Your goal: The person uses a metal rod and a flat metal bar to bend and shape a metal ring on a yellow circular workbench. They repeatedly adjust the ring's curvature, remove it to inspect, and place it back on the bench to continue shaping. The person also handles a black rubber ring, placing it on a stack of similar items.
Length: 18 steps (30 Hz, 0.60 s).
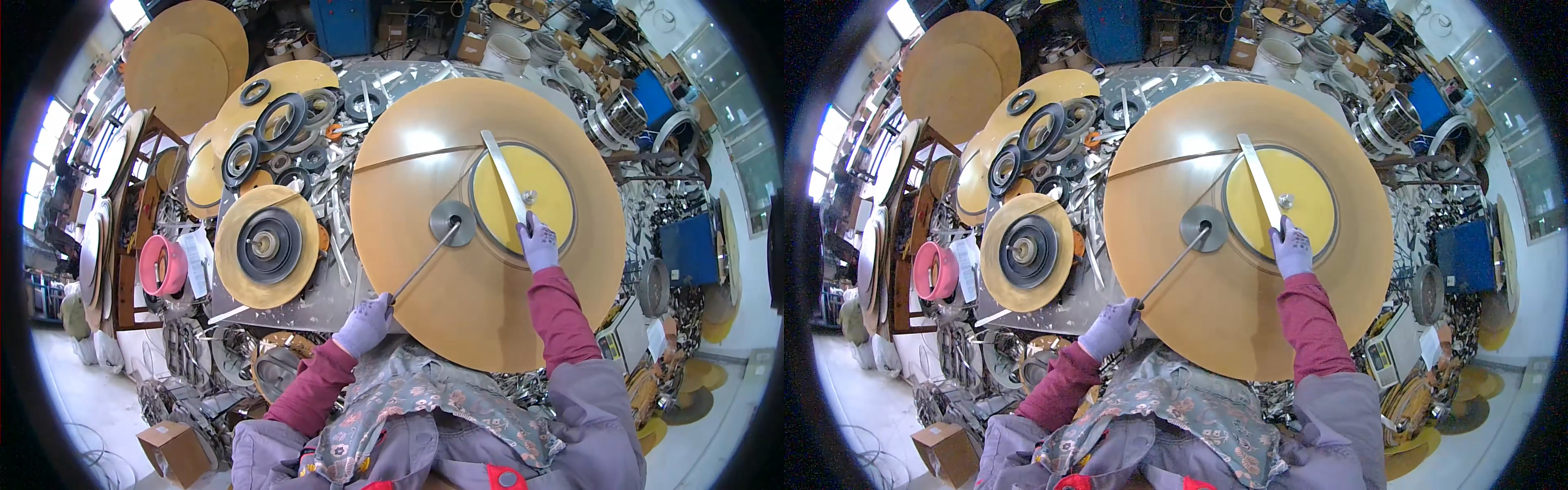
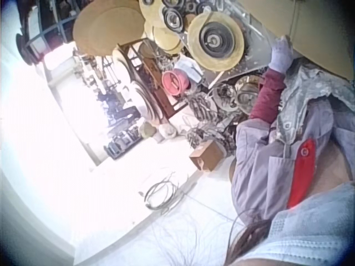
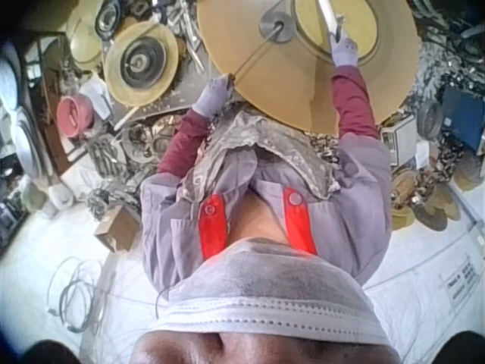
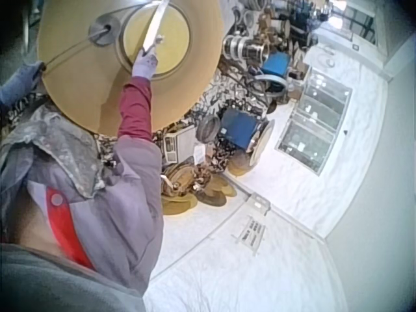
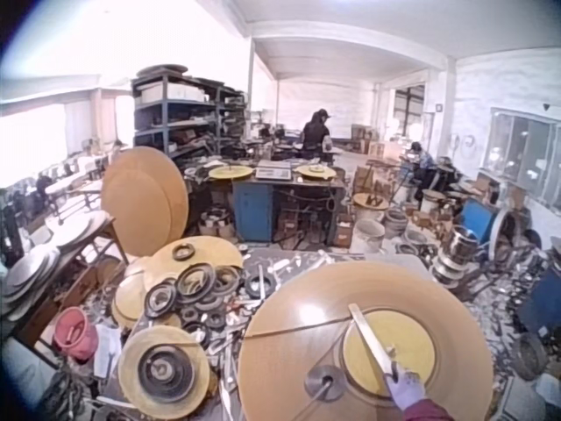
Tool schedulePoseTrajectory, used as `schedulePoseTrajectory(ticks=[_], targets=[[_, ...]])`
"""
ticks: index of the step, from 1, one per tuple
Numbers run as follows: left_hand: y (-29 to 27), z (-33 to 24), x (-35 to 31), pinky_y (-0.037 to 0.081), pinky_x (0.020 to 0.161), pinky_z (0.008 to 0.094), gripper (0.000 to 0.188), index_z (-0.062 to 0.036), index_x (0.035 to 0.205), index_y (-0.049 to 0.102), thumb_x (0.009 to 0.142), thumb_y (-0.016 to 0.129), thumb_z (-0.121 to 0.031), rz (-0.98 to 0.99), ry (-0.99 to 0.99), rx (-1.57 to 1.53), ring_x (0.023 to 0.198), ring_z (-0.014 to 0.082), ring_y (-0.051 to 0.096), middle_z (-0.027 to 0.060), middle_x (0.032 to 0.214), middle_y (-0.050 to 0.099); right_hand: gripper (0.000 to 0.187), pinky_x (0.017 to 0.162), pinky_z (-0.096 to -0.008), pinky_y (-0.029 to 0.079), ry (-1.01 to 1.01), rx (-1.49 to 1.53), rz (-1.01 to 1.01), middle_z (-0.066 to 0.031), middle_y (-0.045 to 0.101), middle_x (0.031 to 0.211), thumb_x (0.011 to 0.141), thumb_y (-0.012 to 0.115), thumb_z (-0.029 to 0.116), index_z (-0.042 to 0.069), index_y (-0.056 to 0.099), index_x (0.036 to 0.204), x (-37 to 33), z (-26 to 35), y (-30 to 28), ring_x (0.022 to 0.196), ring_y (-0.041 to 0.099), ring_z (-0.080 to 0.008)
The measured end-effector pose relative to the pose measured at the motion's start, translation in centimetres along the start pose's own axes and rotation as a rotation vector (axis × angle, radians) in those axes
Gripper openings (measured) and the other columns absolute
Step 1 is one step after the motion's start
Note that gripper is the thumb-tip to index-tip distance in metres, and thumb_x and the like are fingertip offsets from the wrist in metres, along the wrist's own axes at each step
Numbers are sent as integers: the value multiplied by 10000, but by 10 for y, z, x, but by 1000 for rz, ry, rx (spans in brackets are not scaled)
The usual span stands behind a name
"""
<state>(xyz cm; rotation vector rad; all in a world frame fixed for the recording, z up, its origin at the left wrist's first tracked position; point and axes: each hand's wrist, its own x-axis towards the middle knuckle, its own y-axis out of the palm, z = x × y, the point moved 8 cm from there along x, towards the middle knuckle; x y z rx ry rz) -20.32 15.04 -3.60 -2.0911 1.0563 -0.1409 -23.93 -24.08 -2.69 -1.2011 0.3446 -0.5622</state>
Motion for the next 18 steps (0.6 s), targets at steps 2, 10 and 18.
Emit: schedulePoseTrajectory(ticks=[2,10,18], targets=[[3,3,-1,465,669,520,151,-7,970,476,895,531,-125,-20,20,-9,759,431,610,246,776,606,474,834,-444,481,-3,-2,9,-224,647,991,904,570,345,27,539,1254,0,1,-1,936,621,-367],[6,-2,-4,459,669,517,154,4,964,478,889,532,-119,37,-7,-2,766,434,606,254,785,610,465,828,-454,480,18,18,26,-228,647,967,898,578,343,30,545,1241,0,1,-3,932,621,-373],[12,1,-6,475,688,502,144,4,993,497,889,522,-93,27,-30,-24,813,434,609,250,835,623,443,823,-458,478,-23,53,-14,-239,641,977,897,582,323,35,548,1230,1,-1,0,927,617,-387]])
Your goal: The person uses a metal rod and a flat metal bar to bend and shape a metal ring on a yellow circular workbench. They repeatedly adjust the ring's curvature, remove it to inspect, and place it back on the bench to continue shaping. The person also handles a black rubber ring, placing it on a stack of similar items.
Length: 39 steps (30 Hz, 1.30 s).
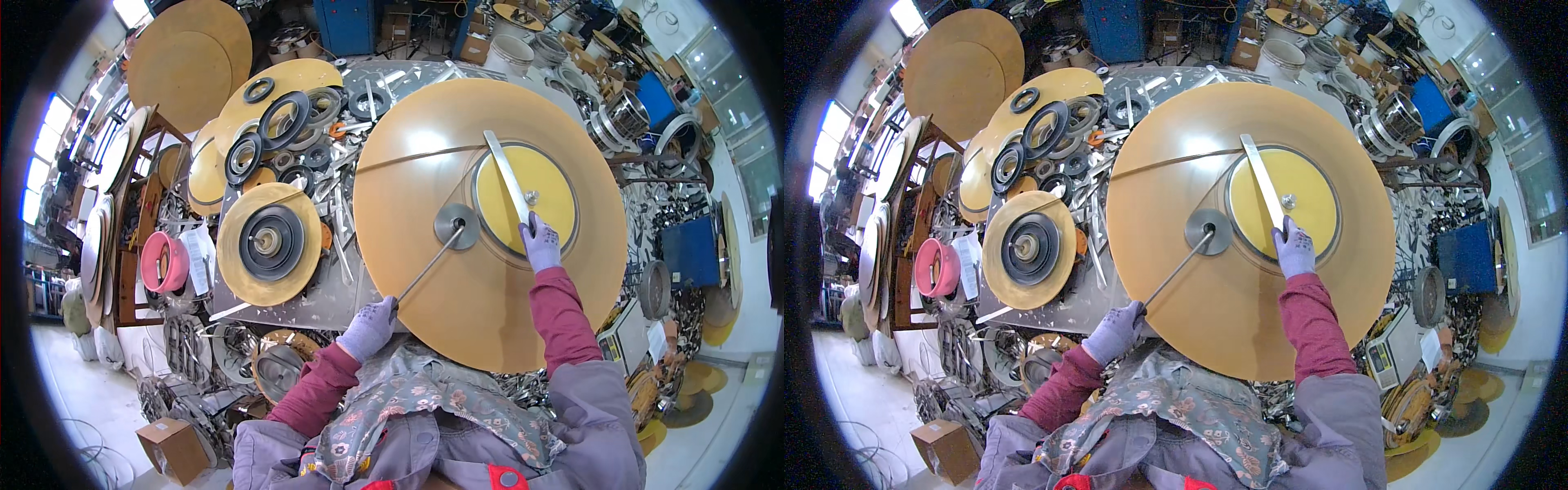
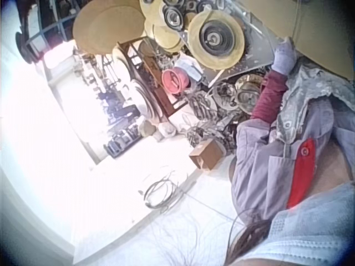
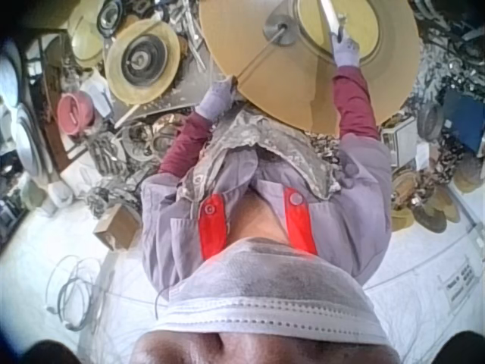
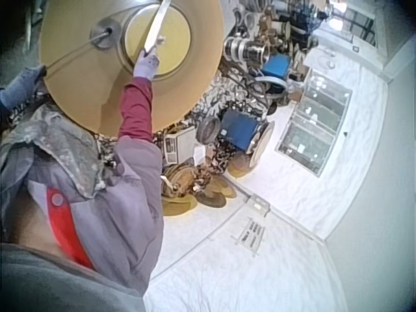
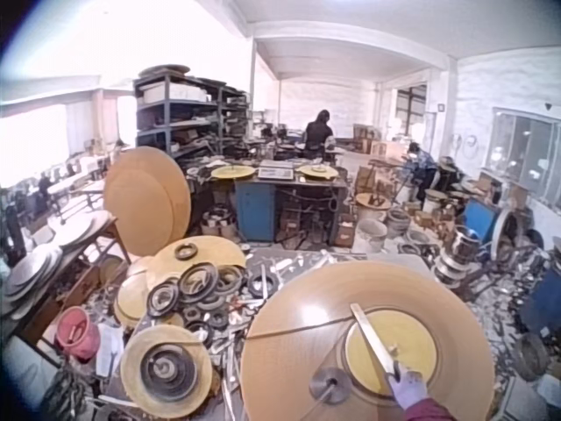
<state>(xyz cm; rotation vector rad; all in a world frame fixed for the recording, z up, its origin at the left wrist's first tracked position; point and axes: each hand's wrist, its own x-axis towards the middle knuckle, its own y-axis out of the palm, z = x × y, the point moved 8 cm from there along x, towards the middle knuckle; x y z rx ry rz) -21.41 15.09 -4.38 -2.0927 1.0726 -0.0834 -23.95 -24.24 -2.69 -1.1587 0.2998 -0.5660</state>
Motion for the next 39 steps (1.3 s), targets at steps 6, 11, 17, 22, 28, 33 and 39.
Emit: schedulePoseTrajectory(ticks=[6,11,17,22,28,33,39], targets=[[-5,2,0,461,654,512,145,3,991,465,888,512,-89,-43,42,-3,752,424,610,250,771,612,454,821,-457,479,11,-10,13,-237,642,975,901,576,331,30,542,1240,0,0,0,926,617,-383],[-4,3,0,457,648,515,135,0,978,462,899,505,-101,-57,76,-10,744,426,609,249,767,611,460,819,-454,480,3,-14,3,-233,644,973,901,578,330,27,543,1245,0,1,0,919,619,-379],[-6,0,1,473,675,501,122,-3,965,501,889,523,-96,-6,-14,-15,802,446,599,258,820,607,456,820,-448,481,6,6,1,-223,648,970,896,589,329,15,558,1227,-1,6,-3,919,622,-366],[-5,-2,2,457,654,511,120,-4,949,485,891,520,-104,-15,22,-21,773,452,591,264,788,591,452,822,-443,480,13,2,2,-222,650,969,891,598,319,9,564,1219,0,6,-5,920,623,-362],[-8,-2,2,452,650,509,121,-3,945,484,894,518,-107,-21,21,-24,775,453,589,267,781,587,456,821,-445,478,13,8,10,-229,648,964,890,599,316,6,561,1221,0,6,-4,913,622,-366],[-5,2,2,455,654,513,124,-2,954,474,895,514,-104,-29,45,-24,772,448,594,264,778,593,457,824,-444,477,41,-10,73,-229,649,971,890,598,309,-3,558,1223,1,12,-7,917,624,-365],[-7,-2,4,455,656,521,143,-4,983,457,896,510,-104,-24,51,-1,753,436,603,256,766,603,451,827,-449,478,22,-19,24,-231,649,971,890,598,302,4,553,1226,1,7,-6,925,626,-363]])
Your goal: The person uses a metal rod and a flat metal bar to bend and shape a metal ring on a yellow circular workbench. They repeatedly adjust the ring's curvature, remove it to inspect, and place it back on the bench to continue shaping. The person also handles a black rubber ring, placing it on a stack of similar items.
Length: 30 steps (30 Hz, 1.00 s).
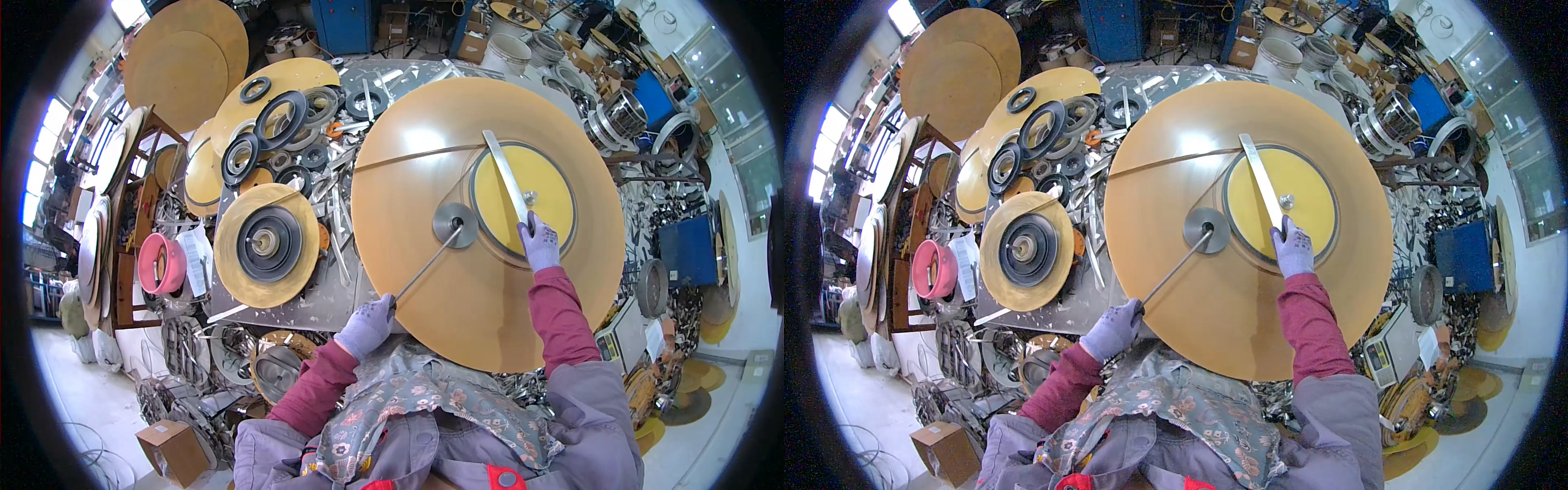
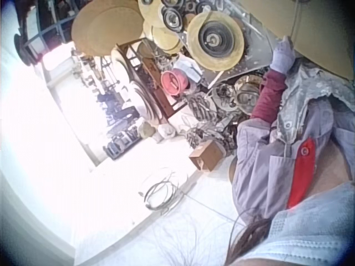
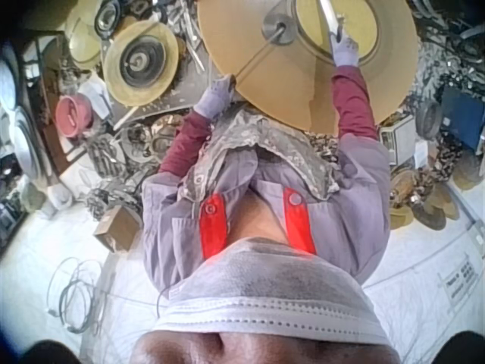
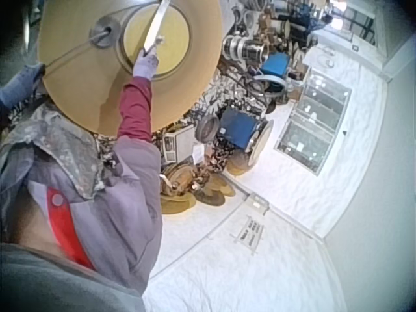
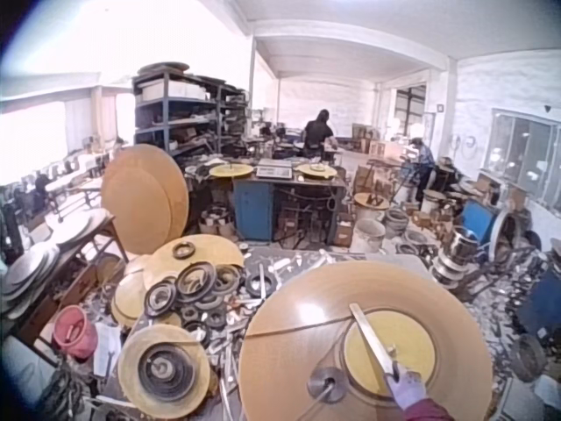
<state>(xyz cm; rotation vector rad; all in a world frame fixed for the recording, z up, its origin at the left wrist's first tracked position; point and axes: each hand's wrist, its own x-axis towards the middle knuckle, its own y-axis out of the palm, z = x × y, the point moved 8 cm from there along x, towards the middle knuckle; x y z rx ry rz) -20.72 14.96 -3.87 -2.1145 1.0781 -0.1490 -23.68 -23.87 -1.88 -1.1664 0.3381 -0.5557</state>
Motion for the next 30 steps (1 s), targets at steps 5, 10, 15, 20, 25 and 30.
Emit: schedulePoseTrajectory(ticks=[5,10,15,20,25,30], targets=[[-2,4,1,475,674,497,128,3,962,503,895,524,-104,20,-62,5,803,444,601,254,811,611,455,816,-454,479,-6,-5,1,-228,649,952,892,596,306,15,545,1237,0,0,1,907,625,-370],[-3,1,1,475,678,497,128,4,953,511,895,523,-109,4,-43,-29,803,445,600,254,816,610,459,811,-462,476,-16,-20,-25,-231,645,943,892,592,318,19,542,1237,1,-6,6,904,620,-377],[-1,1,2,474,679,496,134,3,950,514,900,521,-121,12,-41,-30,807,445,598,256,820,609,457,822,-453,477,3,1,9,-222,649,969,889,595,328,19,555,1223,2,-2,3,917,620,-370],[1,0,3,470,673,497,140,4,946,515,904,522,-130,15,-31,-53,804,450,593,262,824,606,454,823,-447,480,6,12,-11,-220,650,978,886,601,325,18,562,1218,3,-9,5,915,622,-368],[0,0,3,464,673,506,149,3,934,512,908,524,-142,18,-54,-32,792,452,592,264,812,605,455,825,-446,481,5,7,-4,-224,650,981,887,601,324,20,562,1224,2,-7,3,923,622,-369],[-1,0,2,464,676,512,159,2,929,507,913,519,-156,41,-75,10,782,449,597,262,796,606,453,824,-451,482,29,-7,24,-229,651,974,890,595,319,23,551,1230,2,-4,2,931,622,-374]])
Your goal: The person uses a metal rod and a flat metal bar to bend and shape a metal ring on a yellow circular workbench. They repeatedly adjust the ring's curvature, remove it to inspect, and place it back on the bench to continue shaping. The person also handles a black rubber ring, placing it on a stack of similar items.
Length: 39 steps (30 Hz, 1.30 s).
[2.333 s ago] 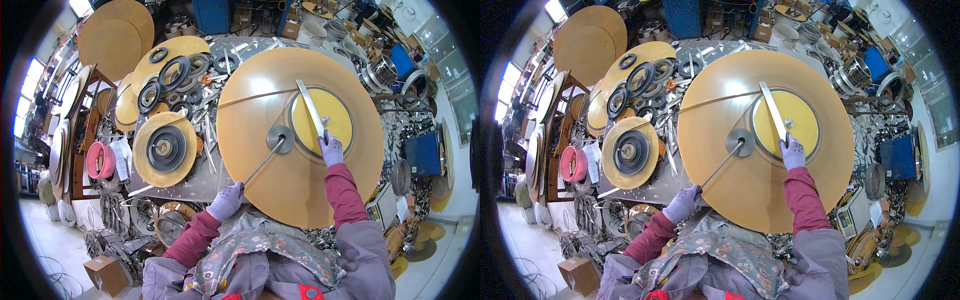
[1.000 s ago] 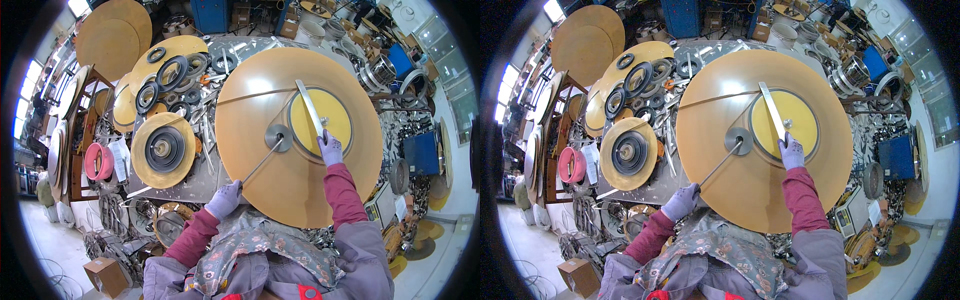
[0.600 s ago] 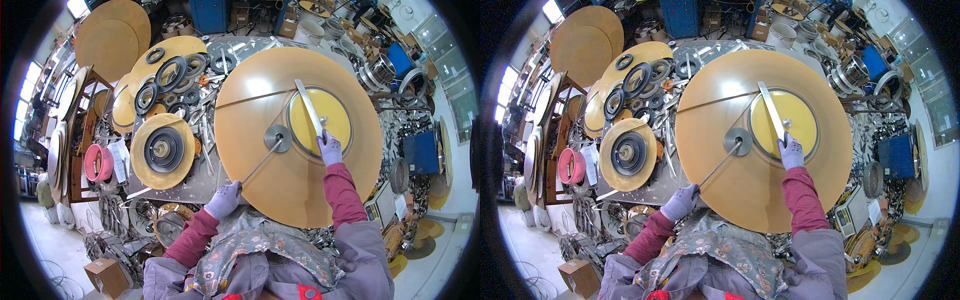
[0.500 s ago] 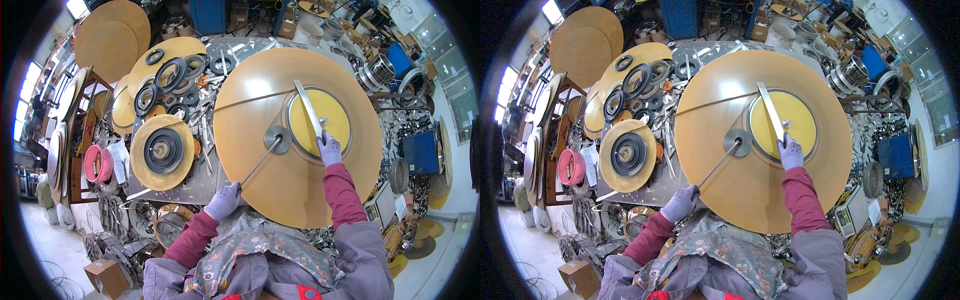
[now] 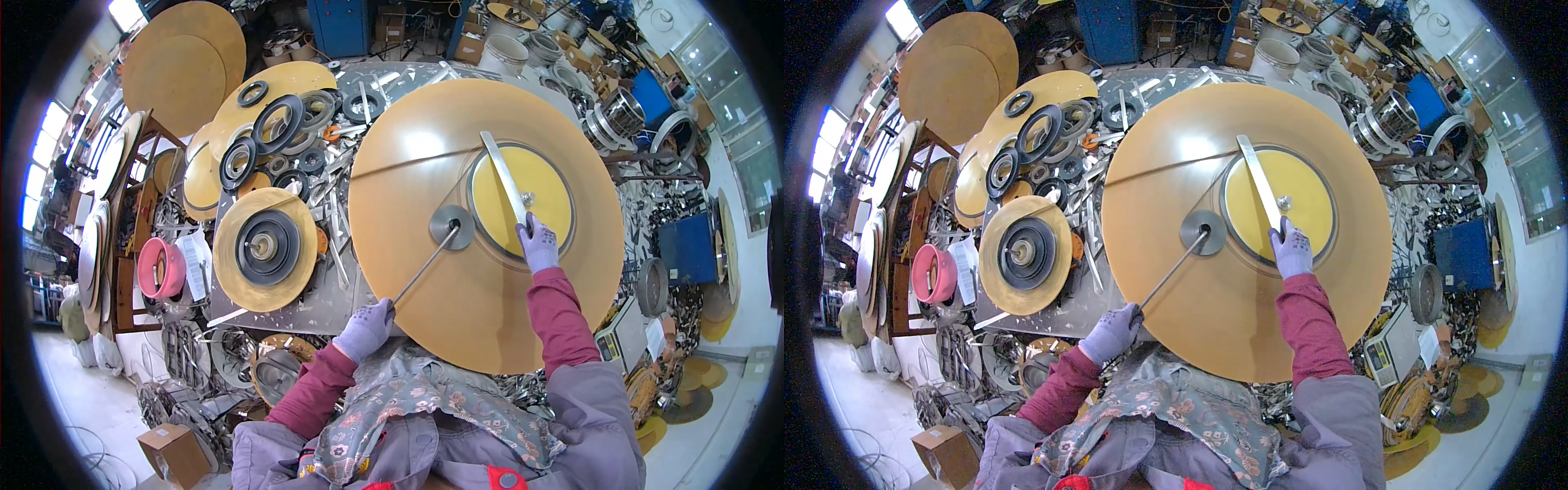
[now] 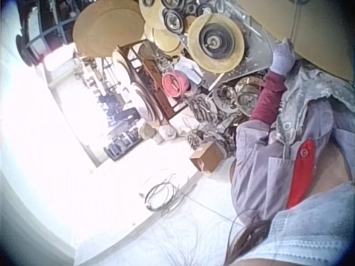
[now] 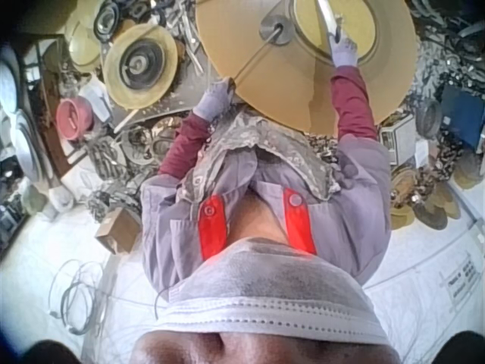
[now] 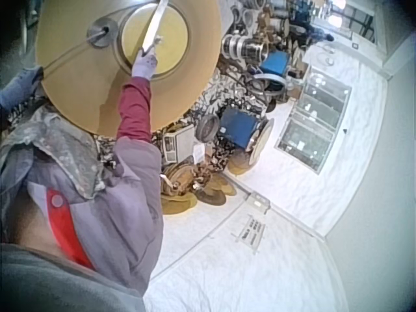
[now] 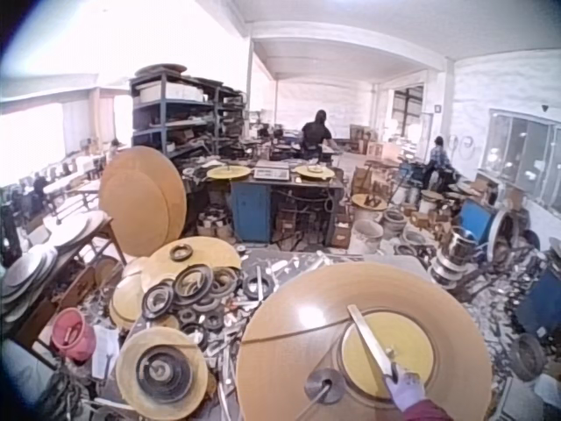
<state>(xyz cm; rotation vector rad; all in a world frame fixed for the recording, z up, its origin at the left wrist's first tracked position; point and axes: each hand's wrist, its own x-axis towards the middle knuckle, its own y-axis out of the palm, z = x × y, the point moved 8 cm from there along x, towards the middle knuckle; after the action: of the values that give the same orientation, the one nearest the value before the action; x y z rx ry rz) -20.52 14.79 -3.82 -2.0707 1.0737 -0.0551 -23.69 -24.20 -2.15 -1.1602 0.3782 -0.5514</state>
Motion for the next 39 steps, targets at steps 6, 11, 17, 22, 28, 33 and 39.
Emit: schedulePoseTrajectory(ticks=[6,11,17,22,28,33,39], targets=[[0,-1,1,463,680,513,161,-1,938,507,912,519,-159,-10,-3,4,791,451,595,263,795,604,438,812,-457,482,-24,11,-25,-234,649,959,889,592,313,17,549,1209,1,-2,1,911,623,-381],[0,-1,1,466,661,520,155,-15,935,478,911,515,-163,-41,48,12,734,436,602,255,737,600,427,790,-460,484,-50,14,-47,-234,648,934,886,596,307,21,556,1200,1,-5,2,889,625,-380],[3,2,2,461,666,515,158,-2,928,505,918,518,-159,-20,6,5,780,456,594,269,775,598,411,770,-457,483,-61,25,-57,-226,648,899,881,605,294,18,565,1183,-1,-3,-1,861,627,-377],[3,3,0,460,660,517,159,-1,923,509,917,523,-159,-16,1,1,768,457,595,272,765,596,418,770,-458,483,-61,20,-42,-223,646,888,881,607,294,20,560,1193,-2,-1,-4,852,625,-380],[4,1,1,465,666,521,159,5,929,477,909,516,-149,-9,25,28,743,437,607,255,740,603,423,795,-459,478,-31,-11,-22,-219,648,927,885,602,308,21,563,1193,-3,-3,-2,893,622,-369],[7,4,0,464,665,518,153,1,925,480,908,517,-146,-6,22,40,749,442,602,254,746,603,445,819,-453,477,-19,15,0,-219,649,977,888,598,328,18,567,1205,-5,4,-6,921,619,-365],[7,3,-1,460,663,511,135,-4,911,490,906,518,-136,-13,12,13,765,450,593,254,756,595,472,819,-447,481,-39,4,-60,-214,654,978,887,604,324,17,553,1242,-3,-6,0,916,624,-361]])
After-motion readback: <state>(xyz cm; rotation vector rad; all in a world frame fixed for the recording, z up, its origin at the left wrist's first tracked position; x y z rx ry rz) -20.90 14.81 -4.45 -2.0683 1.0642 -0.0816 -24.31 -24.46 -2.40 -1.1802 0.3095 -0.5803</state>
